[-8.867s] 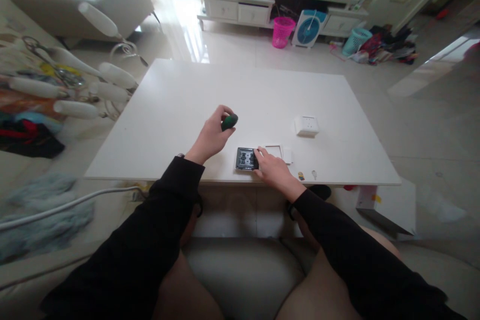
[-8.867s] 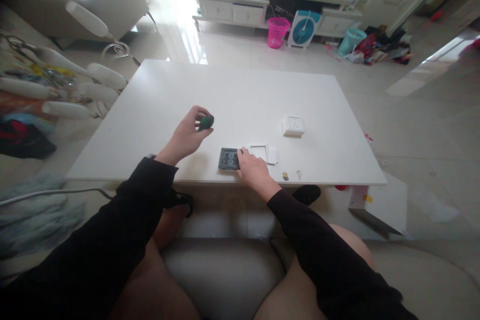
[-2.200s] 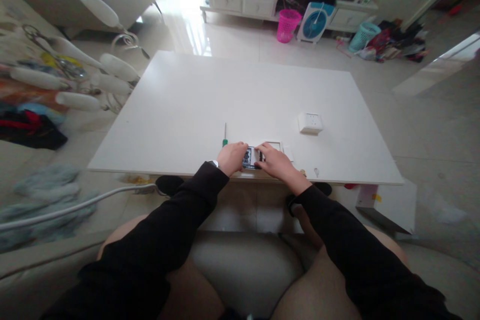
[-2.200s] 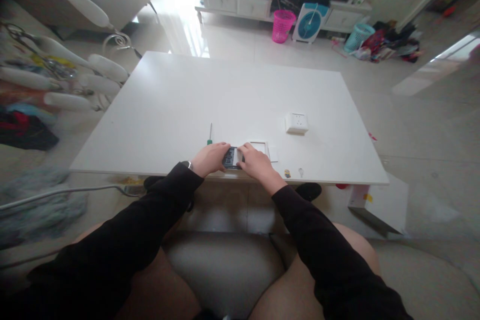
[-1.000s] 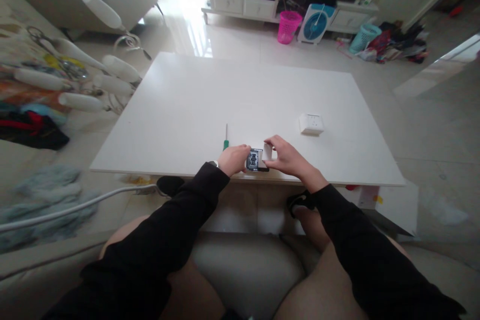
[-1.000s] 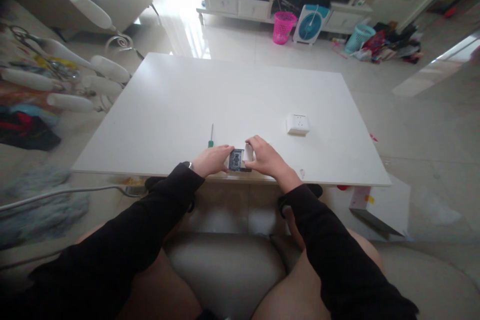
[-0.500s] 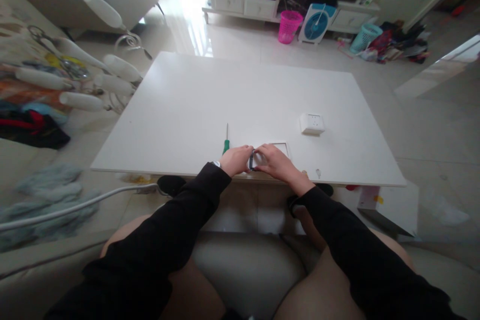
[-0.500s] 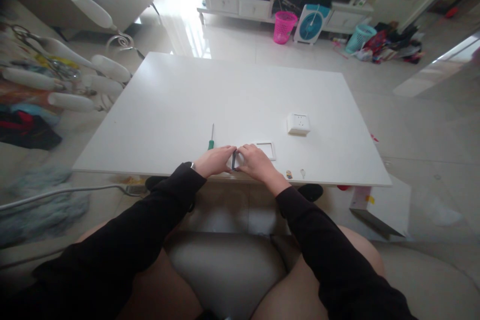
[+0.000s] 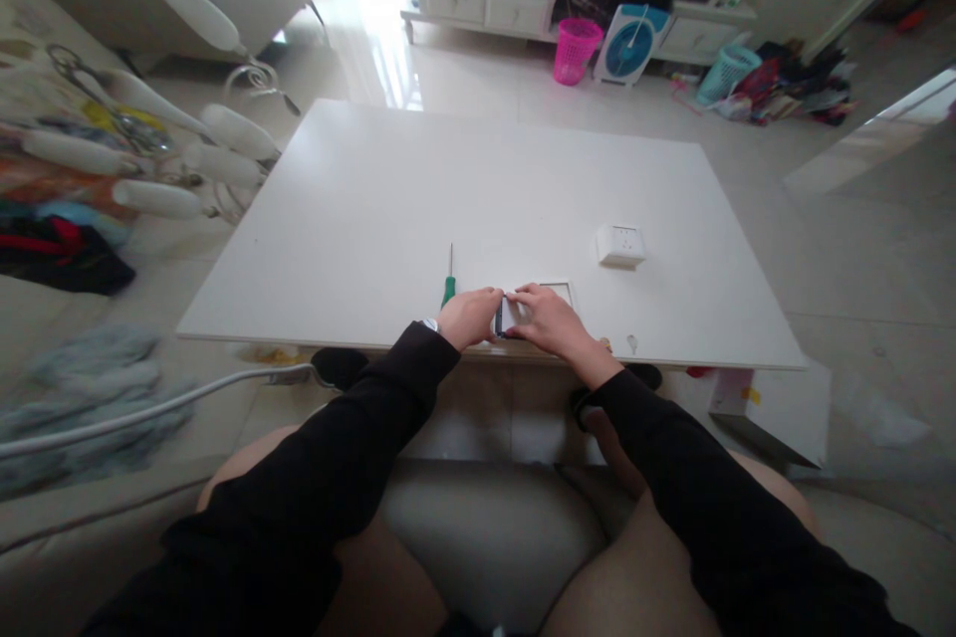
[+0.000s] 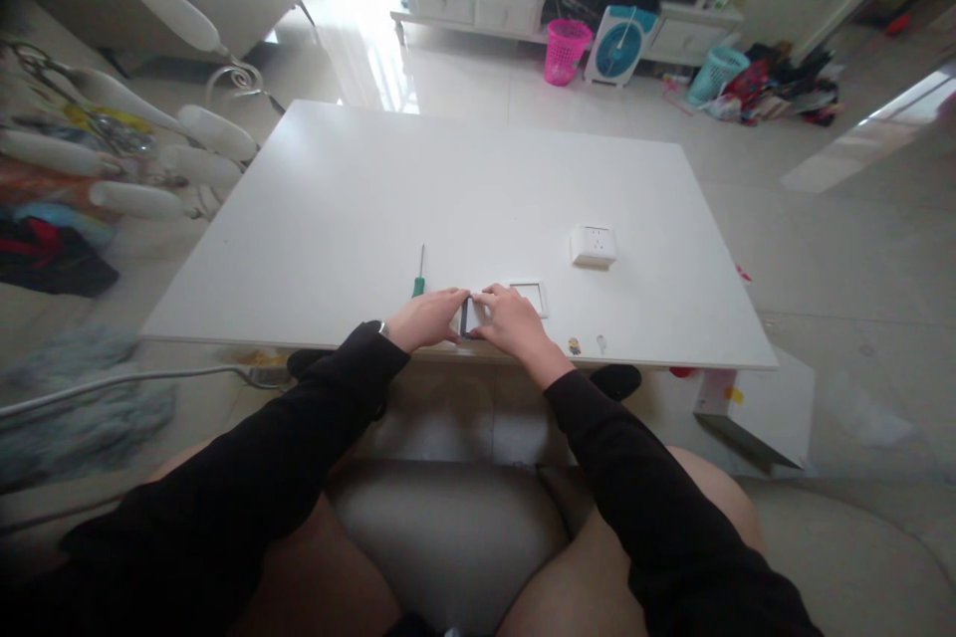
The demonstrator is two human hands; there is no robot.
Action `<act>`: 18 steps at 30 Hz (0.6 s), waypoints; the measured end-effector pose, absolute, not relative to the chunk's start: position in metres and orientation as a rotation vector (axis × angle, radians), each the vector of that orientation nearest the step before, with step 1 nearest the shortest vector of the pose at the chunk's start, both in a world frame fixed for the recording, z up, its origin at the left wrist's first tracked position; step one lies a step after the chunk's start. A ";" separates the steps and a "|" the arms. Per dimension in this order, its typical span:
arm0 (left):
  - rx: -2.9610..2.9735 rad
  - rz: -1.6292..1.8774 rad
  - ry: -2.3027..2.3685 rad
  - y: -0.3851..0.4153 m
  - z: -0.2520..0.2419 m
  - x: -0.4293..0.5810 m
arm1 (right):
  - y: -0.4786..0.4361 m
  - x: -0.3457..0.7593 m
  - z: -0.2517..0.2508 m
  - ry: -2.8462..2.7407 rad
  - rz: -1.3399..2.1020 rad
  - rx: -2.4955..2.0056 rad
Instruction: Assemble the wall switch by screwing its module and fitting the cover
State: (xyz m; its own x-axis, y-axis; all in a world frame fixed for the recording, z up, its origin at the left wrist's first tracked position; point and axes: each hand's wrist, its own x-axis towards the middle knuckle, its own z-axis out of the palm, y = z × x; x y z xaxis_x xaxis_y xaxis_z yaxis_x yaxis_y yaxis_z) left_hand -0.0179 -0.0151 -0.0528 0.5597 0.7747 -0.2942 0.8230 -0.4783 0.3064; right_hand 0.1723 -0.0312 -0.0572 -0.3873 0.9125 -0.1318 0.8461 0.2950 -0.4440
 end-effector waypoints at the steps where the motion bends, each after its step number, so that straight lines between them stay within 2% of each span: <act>1: 2.384 -0.154 1.295 -0.015 -0.053 -0.018 | -0.031 0.171 -0.058 -2.377 0.701 -1.671; 18: 2.383 -0.124 1.300 -0.013 -0.055 -0.016 | -0.022 0.162 -0.060 -2.239 0.759 -1.884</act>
